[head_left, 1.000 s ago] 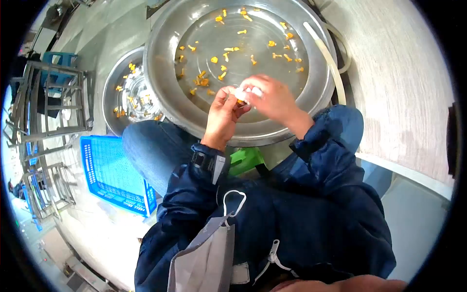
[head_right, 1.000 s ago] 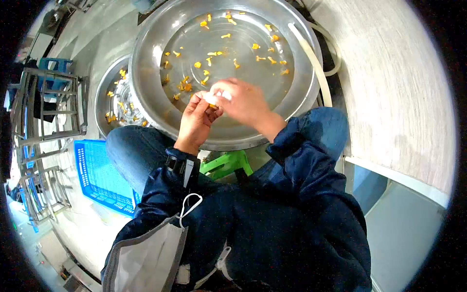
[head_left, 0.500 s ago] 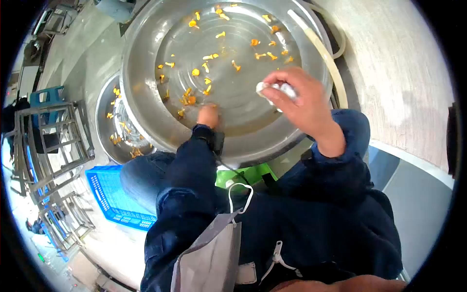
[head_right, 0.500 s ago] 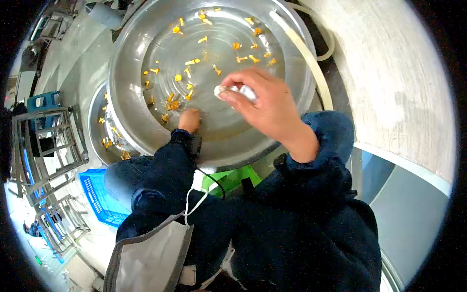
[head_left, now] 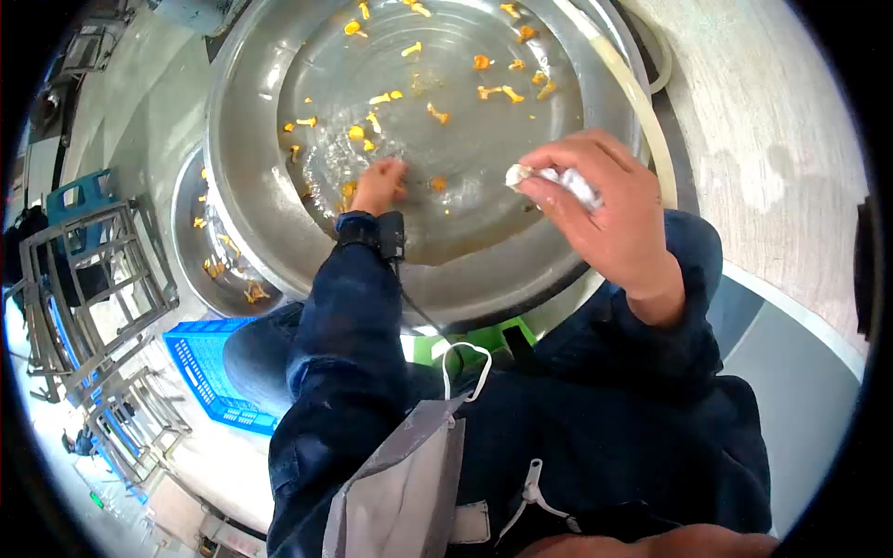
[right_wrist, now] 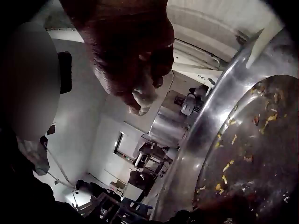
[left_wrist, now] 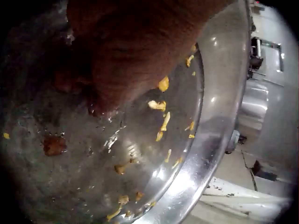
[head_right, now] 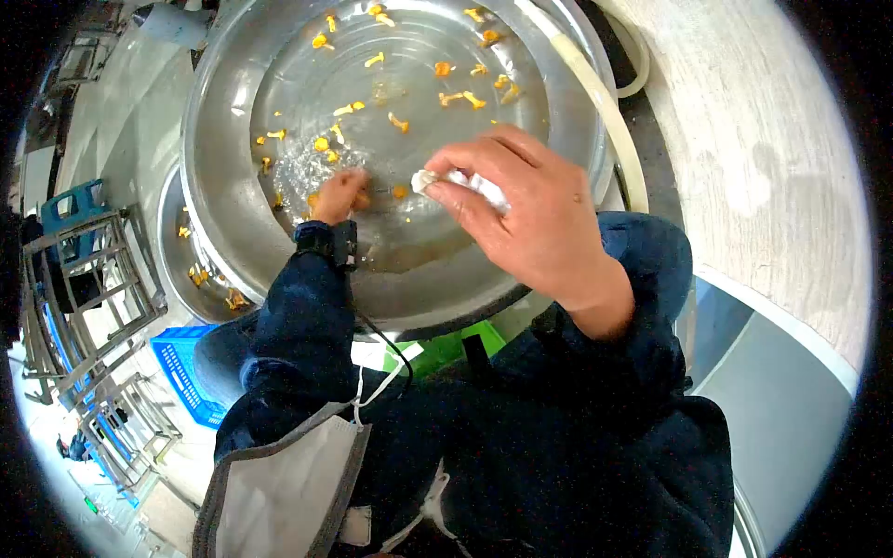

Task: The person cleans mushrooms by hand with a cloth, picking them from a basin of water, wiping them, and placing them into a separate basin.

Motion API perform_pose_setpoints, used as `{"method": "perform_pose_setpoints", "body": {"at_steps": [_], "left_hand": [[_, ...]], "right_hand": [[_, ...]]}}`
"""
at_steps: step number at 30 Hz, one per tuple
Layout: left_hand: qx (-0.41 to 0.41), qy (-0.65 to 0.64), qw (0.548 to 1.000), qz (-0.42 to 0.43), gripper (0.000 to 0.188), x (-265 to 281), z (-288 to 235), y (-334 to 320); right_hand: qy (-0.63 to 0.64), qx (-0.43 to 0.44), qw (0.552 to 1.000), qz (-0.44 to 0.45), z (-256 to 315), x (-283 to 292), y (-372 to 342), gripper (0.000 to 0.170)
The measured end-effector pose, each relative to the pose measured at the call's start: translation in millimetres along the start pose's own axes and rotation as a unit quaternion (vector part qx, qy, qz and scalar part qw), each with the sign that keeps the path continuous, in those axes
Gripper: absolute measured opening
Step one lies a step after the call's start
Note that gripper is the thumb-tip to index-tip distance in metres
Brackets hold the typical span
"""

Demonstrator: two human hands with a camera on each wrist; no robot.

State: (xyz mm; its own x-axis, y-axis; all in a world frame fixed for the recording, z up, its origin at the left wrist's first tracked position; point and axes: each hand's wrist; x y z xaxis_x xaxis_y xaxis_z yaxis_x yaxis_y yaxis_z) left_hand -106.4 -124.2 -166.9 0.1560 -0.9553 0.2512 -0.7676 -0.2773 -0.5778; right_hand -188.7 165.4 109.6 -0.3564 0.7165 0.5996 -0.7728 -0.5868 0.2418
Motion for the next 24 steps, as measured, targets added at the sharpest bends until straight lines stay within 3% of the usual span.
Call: {"method": "perform_pose_setpoints", "body": {"at_steps": [2,4,7,9,12,13,16,17,18,20,23,24], "left_hand": [[0.042,-0.082,0.982,0.166,0.033,-13,0,0],[0.026,-0.312,0.932,0.183,0.026,-33,-8,-13],[0.02,-0.559,0.812,0.168,0.027,-47,-51,-55],[0.022,-0.698,0.703,0.131,0.045,-50,-89,-94],[-0.064,-0.769,0.615,0.162,0.049,-54,-96,-119],[-0.051,-0.82,0.533,0.203,0.046,-53,-99,-129],[-0.048,-0.869,0.424,0.252,0.042,-60,-105,-155],[-0.081,-0.836,0.472,0.267,0.039,-65,-108,-163],[-0.115,-0.796,0.555,0.209,0.037,-69,-117,-176],[-0.092,-0.829,0.518,0.189,0.037,-71,-119,-193],[-0.134,-0.695,0.702,0.079,0.038,-75,-120,-207],[-0.137,-0.692,0.704,0.086,0.038,-74,-116,-209]], "right_hand": [[-0.006,0.002,1.0,0.0,2,1,1,0.015],[-0.013,0.004,1.0,-0.008,1,0,-2,0.014],[0.008,-0.036,0.999,0.021,-4,-3,-9,0.013],[-0.029,-0.042,0.998,0.032,-6,-10,-16,0.016],[-0.019,-0.03,0.998,0.057,-7,-30,-28,0.02],[-0.005,-0.025,0.997,0.068,-6,-37,-33,0.022],[0.078,-0.009,0.992,0.102,3,-55,-39,0.024],[0.106,-0.014,0.989,0.103,9,-55,-40,0.024],[0.108,-0.009,0.989,0.097,10,-56,-41,0.024],[0.111,0.001,0.99,0.086,12,-55,-41,0.024],[0.126,-0.011,0.985,0.116,12,-53,-42,0.026],[0.134,-0.005,0.983,0.122,12,-55,-43,0.027]]}}
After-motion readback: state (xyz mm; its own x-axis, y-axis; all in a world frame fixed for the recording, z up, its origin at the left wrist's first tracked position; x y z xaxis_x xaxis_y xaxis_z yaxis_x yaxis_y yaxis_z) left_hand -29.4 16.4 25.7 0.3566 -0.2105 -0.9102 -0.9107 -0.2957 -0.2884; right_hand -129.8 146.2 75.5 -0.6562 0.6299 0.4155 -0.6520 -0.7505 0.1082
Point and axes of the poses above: each hand's wrist, its own y-axis towards the middle knuckle, its own x-axis out of the back of the hand, z = x × y, and after that the axes turned 3 degrees about -x, right-handed
